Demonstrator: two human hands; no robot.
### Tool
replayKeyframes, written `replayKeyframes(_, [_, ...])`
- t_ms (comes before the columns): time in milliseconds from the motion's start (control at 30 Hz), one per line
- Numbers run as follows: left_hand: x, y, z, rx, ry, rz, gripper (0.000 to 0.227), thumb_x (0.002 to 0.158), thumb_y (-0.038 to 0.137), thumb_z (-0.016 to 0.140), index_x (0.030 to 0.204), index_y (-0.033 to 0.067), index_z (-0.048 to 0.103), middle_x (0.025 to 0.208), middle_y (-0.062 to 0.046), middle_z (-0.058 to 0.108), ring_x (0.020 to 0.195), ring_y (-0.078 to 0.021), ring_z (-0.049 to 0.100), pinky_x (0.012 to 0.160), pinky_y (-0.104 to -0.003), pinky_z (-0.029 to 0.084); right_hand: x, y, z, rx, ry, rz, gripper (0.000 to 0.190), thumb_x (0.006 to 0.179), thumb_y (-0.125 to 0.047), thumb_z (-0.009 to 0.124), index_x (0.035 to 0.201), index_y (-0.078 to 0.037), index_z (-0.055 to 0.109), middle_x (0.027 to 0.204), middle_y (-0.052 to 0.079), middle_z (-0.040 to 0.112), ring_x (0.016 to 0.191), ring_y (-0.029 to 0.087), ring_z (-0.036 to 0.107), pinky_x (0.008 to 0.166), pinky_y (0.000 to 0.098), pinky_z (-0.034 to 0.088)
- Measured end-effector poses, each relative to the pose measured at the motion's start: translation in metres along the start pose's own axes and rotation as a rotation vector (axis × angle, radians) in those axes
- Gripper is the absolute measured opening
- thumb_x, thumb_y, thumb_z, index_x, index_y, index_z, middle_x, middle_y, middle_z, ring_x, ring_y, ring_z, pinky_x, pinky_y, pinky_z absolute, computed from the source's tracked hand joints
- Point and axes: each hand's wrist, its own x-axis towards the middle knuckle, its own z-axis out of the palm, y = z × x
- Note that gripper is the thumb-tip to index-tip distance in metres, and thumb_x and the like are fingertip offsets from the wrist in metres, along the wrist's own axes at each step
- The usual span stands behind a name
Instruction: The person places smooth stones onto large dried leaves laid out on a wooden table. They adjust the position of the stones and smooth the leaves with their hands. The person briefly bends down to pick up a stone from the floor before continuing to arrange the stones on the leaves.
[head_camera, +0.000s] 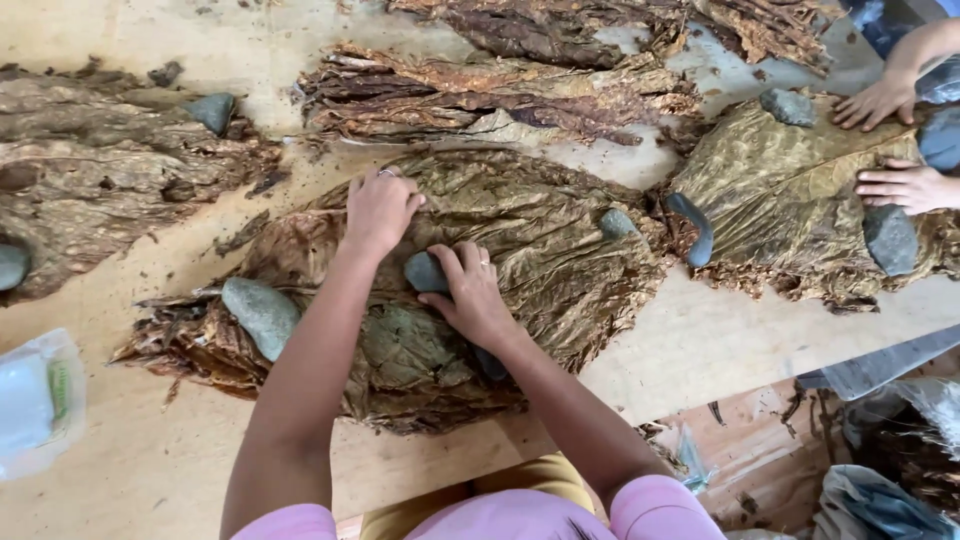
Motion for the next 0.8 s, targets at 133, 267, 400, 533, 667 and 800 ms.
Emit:
replayKeyframes(133, [0.002,0.026,-0.072,-0.333,-0.097,-0.181,0.021,0.099,0.046,0.043,0.099,0.0304,0.057,0.089,-0.005,0.066,0.096,-0.0315,0.064,0.08,-0.051,0.049,0.0,0.003,-0.003,0.028,-0.001,-0.008,0.07,0.079,-0.045,0.07,0.135,-0.017,0.039,0.11,0.009,0.04,0.109,0.034,0.042,0.089,0.0467,0.044])
replayKeyframes(267, [0.025,0.009,-0.079,-0.557,0.139,-0.158,0.015,0.098,0.025,0.048,0.099,0.0145,0.059,0.089,-0.021,0.065,0.094,-0.0442,0.061,0.08,-0.054,0.047,0.002,0.0,-0.008,0.052,0.008,-0.01,0.069,0.078,-0.043,0.072,0.134,-0.014,0.042,0.106,0.01,0.04,0.105,0.036,0.043,0.085,0.0479,0.045])
replayKeyframes(400, [0.038,-0.012,-0.066,-0.619,0.177,-0.203,0.013,0.098,0.027,0.051,0.093,0.018,0.06,0.082,-0.01,0.065,0.087,-0.035,0.064,0.077,-0.047,0.048,0.003,0.003,-0.007,0.036,0.005,-0.011,0.068,0.078,-0.042,0.073,0.132,-0.014,0.044,0.102,0.008,0.04,0.101,0.035,0.044,0.082,0.0471,0.046])
replayKeyframes(533, [0.048,-0.025,-0.037,-0.601,0.087,-0.254,0.013,0.096,0.032,0.053,0.097,0.0223,0.062,0.087,-0.011,0.067,0.093,-0.036,0.063,0.081,-0.049,0.047,0.003,0.001,-0.01,0.04,-0.004,-0.004,0.069,0.077,-0.043,0.073,0.132,-0.014,0.043,0.102,0.008,0.04,0.101,0.035,0.044,0.082,0.0479,0.046])
replayKeyframes(667, [0.044,-0.018,-0.061,-0.841,-0.249,-0.26,0.03,0.081,0.051,0.066,0.082,0.0216,0.063,0.082,-0.002,0.064,0.09,-0.0251,0.063,0.087,-0.038,0.045,0.004,0.0,-0.01,0.084,0.005,-0.012,0.067,0.078,-0.039,0.073,0.132,-0.012,0.043,0.101,0.009,0.039,0.098,0.036,0.044,0.083,0.0471,0.044])
replayKeyframes(800, [0.053,0.017,-0.095,-0.605,-0.42,-0.023,0.037,0.067,0.045,0.076,0.082,0.0118,0.07,0.08,-0.013,0.068,0.088,-0.033,0.065,0.079,-0.042,0.047,0.002,-0.005,-0.014,0.205,0.061,-0.013,0.065,0.079,-0.034,0.074,0.132,-0.01,0.044,0.103,0.011,0.04,0.102,0.038,0.044,0.09,0.0459,0.042])
